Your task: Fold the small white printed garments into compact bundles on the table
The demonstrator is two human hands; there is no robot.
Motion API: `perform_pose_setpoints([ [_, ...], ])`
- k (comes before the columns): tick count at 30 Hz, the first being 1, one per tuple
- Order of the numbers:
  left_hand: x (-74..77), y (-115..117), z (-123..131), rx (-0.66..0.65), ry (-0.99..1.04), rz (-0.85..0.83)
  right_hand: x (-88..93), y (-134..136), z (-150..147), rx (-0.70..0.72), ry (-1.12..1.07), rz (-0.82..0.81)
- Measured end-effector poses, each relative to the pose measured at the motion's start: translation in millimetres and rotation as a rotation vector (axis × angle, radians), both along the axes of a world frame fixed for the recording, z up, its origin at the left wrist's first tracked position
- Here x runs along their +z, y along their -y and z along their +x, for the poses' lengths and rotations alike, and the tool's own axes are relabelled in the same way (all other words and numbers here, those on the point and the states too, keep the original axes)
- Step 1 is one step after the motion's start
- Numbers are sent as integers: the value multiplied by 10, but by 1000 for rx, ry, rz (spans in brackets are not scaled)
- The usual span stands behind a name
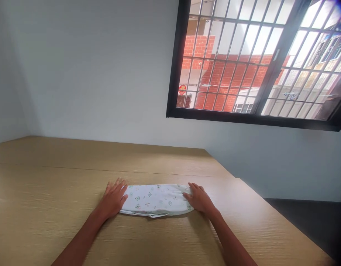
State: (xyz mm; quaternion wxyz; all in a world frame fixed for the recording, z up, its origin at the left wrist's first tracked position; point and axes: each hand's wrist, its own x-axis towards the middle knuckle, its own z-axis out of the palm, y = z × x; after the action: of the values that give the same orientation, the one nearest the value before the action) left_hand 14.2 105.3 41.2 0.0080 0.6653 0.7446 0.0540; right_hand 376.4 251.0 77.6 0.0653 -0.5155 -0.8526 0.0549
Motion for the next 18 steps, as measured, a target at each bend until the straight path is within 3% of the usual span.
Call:
perform_pose_setpoints([
  [3,81,-33,236,-120,21,58,8,-79,91,-66,-64,12],
  [8,122,-52,825,-430,116,9,18,-92,104,-32,-231,-60],
  [13,87,30,1005,-491,301,17,178,-52,181,38,-422,-278],
  [18,128,20,919,-492,935,-1,576,-104,339,171,-894,-707],
])
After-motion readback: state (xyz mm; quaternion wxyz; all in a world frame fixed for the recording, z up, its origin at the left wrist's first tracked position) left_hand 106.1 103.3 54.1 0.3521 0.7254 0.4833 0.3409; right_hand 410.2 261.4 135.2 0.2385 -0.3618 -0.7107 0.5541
